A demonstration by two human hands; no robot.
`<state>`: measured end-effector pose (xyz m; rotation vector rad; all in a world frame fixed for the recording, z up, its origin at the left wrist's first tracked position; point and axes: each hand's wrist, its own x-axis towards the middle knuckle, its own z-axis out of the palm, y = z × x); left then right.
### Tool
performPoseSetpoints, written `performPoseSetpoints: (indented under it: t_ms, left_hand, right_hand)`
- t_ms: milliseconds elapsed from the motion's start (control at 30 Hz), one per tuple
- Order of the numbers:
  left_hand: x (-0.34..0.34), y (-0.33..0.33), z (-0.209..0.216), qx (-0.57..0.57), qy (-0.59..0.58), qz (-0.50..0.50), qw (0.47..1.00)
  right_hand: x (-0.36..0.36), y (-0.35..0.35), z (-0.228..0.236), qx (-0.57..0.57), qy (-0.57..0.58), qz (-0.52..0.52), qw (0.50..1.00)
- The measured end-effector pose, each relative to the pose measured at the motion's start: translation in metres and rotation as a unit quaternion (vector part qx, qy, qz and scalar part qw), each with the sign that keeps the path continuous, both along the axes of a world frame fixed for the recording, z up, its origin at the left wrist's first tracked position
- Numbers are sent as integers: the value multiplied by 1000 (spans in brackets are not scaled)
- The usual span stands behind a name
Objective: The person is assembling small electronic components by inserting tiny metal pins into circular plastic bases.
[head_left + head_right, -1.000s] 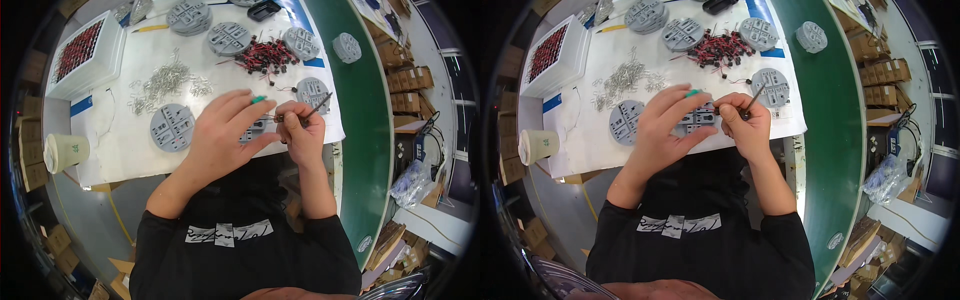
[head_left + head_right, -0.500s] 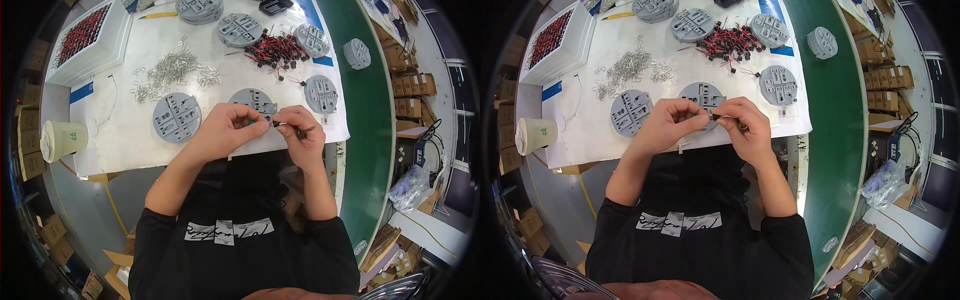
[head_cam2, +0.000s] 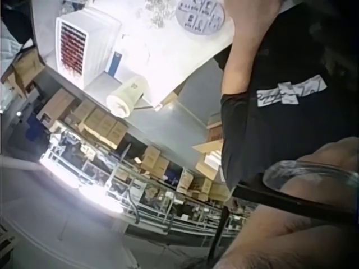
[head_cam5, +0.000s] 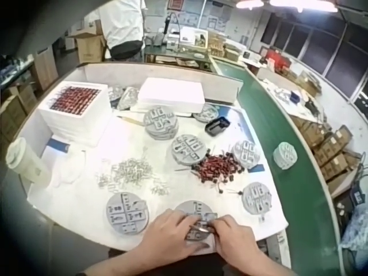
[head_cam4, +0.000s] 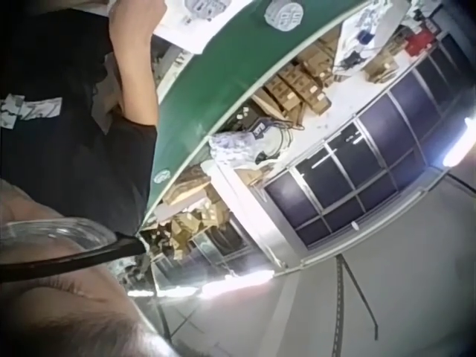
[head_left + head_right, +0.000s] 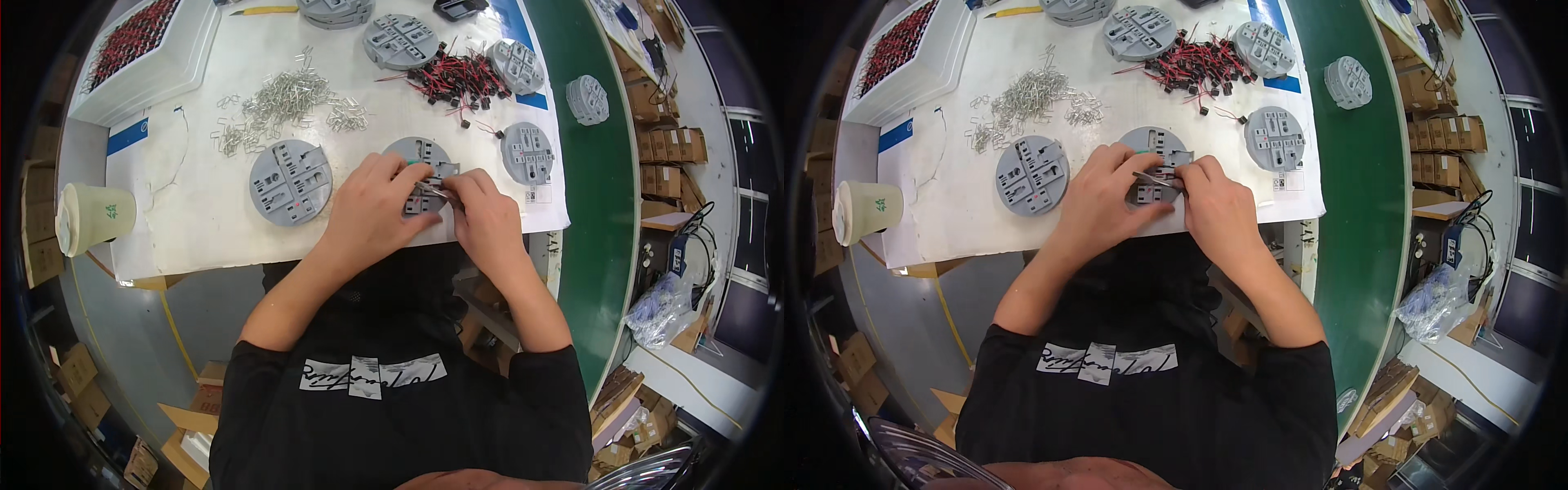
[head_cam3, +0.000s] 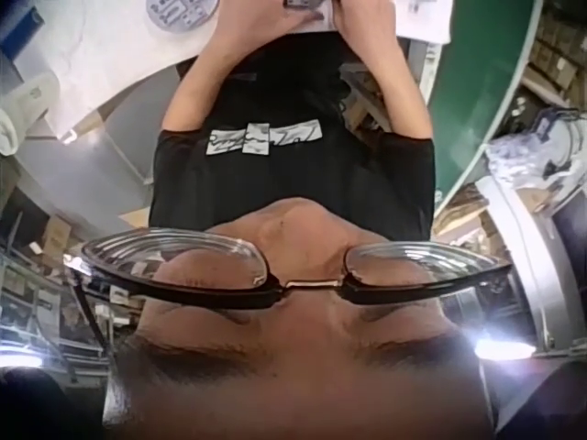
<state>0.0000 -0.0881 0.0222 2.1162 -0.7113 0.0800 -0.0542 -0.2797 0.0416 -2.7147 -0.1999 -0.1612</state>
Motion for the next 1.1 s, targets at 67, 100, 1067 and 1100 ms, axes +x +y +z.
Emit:
performPoseSetpoints:
  t_ms: [67,100,1067,1100]
  left_hand:
    - [3,2,-6,-29,24,-27,999]
    - [5,3,-9,-44,36,-41,998]
    - [3,-7,-26,-78,23,3,997]
    - [4,-7,-24,-78,32,-3,996]
  right_hand:
    - [-3,3,-1,-34,2,-10,999]
    - [-2,3,1,-35,3,-9,999]
    - [38,22,-51,590,-150,32,792]
    - [37,21,-50,620,-132,34,773]
